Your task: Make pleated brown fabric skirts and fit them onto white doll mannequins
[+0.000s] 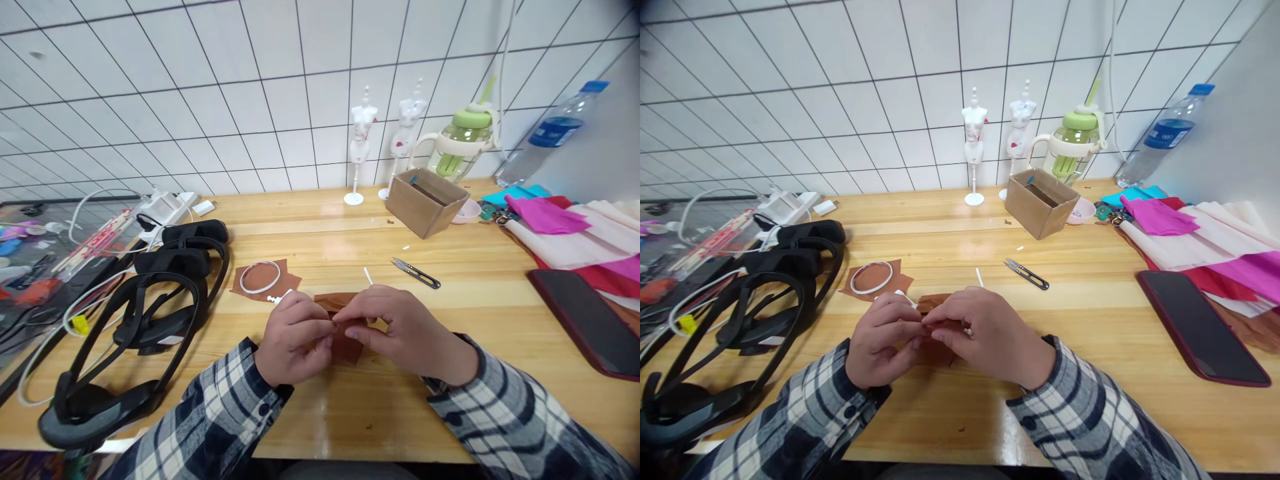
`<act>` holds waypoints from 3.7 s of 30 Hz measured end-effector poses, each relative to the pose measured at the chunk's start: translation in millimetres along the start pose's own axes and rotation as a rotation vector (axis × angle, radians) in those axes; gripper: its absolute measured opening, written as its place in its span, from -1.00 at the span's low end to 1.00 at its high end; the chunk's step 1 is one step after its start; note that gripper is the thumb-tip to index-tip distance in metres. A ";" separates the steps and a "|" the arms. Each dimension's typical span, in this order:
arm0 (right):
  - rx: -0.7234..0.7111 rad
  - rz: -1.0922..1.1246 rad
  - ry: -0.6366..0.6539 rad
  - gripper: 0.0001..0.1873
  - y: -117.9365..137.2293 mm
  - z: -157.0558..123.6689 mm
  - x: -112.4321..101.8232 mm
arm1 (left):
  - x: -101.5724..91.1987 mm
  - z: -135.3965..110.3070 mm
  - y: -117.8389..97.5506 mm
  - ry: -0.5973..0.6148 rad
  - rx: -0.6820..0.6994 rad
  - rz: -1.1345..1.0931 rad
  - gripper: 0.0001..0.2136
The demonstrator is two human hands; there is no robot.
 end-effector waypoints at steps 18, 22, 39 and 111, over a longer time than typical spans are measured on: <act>0.071 -0.045 -0.071 -0.95 -2.9 -0.5 7.6 | 2.9 0.1 -1.2 0.030 0.008 0.048 -0.89; 0.134 0.049 -0.057 -0.93 -10.4 -1.0 2.4 | 2.6 -2.2 5.7 0.104 -0.027 0.044 -0.80; -0.022 -0.339 -0.058 -0.82 -17.8 -2.6 10.2 | 17.9 -8.6 43.3 0.229 -0.283 0.198 -0.84; 0.073 -0.707 -0.103 -0.77 -5.6 -4.6 18.9 | 25.2 -7.1 35.0 0.209 -0.244 0.194 -0.91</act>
Point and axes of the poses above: each hand's wrist, its own z-axis towards the middle knuckle, its own x-axis out of the palm, y = z × x, the point moved 6 cm from there along z, towards the middle knuckle, and after that the axes turned 2 degrees about z, right-handed, at the moved point
